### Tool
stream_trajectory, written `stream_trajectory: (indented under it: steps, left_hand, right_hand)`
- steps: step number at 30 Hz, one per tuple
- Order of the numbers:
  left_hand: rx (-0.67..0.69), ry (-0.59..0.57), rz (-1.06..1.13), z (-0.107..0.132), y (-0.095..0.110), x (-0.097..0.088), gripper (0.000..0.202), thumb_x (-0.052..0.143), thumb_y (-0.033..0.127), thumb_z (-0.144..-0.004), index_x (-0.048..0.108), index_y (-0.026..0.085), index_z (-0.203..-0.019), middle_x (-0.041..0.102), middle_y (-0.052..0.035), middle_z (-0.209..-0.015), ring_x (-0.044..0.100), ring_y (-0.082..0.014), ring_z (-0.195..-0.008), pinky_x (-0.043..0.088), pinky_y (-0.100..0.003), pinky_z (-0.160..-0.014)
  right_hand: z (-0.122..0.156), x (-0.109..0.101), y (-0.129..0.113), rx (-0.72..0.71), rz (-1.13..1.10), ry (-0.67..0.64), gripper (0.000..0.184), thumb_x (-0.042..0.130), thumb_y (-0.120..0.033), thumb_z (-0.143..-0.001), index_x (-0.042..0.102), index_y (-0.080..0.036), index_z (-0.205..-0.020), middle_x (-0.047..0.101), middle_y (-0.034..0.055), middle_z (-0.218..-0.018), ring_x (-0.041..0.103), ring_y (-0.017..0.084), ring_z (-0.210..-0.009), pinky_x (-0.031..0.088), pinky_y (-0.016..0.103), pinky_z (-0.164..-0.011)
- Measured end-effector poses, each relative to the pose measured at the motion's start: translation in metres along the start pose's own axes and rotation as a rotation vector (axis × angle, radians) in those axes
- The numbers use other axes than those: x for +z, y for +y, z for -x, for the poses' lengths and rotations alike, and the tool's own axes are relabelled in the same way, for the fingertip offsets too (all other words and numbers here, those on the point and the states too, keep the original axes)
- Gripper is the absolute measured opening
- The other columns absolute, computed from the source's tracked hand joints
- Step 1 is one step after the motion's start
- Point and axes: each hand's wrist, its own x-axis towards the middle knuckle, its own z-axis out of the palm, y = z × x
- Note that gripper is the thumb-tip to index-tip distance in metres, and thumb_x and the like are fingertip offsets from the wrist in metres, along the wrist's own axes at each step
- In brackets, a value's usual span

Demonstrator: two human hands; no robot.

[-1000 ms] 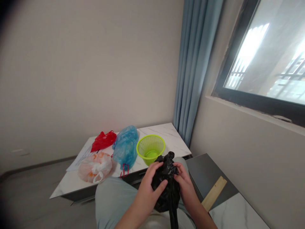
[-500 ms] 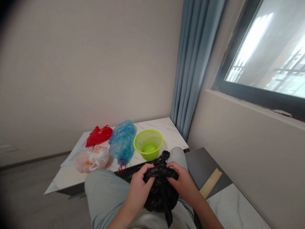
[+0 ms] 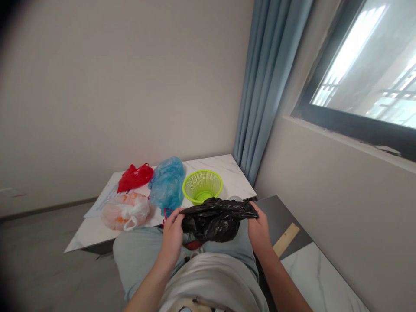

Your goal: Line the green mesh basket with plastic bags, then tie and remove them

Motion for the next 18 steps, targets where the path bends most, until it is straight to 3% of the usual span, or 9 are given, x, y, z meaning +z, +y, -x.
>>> stream_trajectory:
  steps: [6,9,11,14,16,18]
  left_hand:
    - [-0.010,0.129,-0.041,-0.026,-0.025,-0.021,0.020,0.044,0.030,-0.078,0.060,0.020,-0.072,0.063,-0.0033,-0.080,0.056,-0.0221,-0.085,0.044,-0.031,-0.081]
    - [-0.031,0.143,-0.051,-0.031,-0.028,-0.026,0.021,0.049,0.025,-0.074,0.061,0.019,-0.090,0.064,-0.0047,-0.090,0.059,-0.0230,-0.091,0.045,-0.035,-0.087]
    - [0.077,0.123,-0.091,-0.027,-0.021,-0.023,0.038,0.054,0.020,-0.072,0.058,0.020,-0.110,0.063,-0.0075,-0.109,0.058,-0.0241,-0.106,0.043,-0.038,-0.097]
    - [0.283,-0.020,-0.192,-0.011,-0.005,-0.010,0.061,0.063,0.019,-0.073,0.049,0.021,-0.131,0.051,-0.0116,-0.137,0.045,-0.0270,-0.130,0.032,-0.043,-0.111]
    - [0.295,-0.122,-0.221,-0.002,0.002,0.002,0.066,0.069,0.024,-0.073,0.046,0.020,-0.134,0.052,-0.0132,-0.137,0.047,-0.0280,-0.130,0.033,-0.044,-0.111]
    - [0.222,-0.155,-0.216,0.001,0.000,0.011,0.063,0.070,0.029,-0.074,0.048,0.020,-0.132,0.060,-0.0124,-0.128,0.056,-0.0269,-0.119,0.039,-0.043,-0.105]
  right_hand:
    - [-0.002,-0.003,0.017,0.192,-0.259,0.250,0.035,0.066,-0.045,-0.080,0.070,-0.020,-0.104,0.071,0.0042,-0.091,0.063,0.021,-0.085,0.052,0.033,-0.077]
    - [-0.005,-0.008,0.014,0.176,-0.280,0.195,0.036,0.068,-0.041,-0.079,0.066,-0.024,-0.110,0.069,0.0023,-0.093,0.063,0.020,-0.086,0.052,0.031,-0.074]
    - [-0.003,-0.010,0.011,0.173,-0.286,0.138,0.036,0.070,-0.037,-0.077,0.065,-0.025,-0.111,0.068,0.0013,-0.092,0.062,0.020,-0.085,0.051,0.029,-0.072]
    - [0.003,-0.008,0.011,0.214,-0.314,0.062,0.026,0.071,-0.032,-0.076,0.065,-0.025,-0.099,0.064,-0.0004,-0.082,0.059,0.017,-0.075,0.047,0.025,-0.064]
    - [0.009,-0.005,0.013,0.244,-0.351,-0.017,0.017,0.070,-0.032,-0.075,0.063,-0.023,-0.089,0.061,-0.0010,-0.076,0.055,0.016,-0.069,0.044,0.025,-0.060]
    - [0.014,-0.001,0.015,0.256,-0.373,-0.111,0.015,0.068,-0.033,-0.076,0.060,-0.023,-0.082,0.059,-0.0005,-0.074,0.053,0.016,-0.068,0.042,0.026,-0.060]
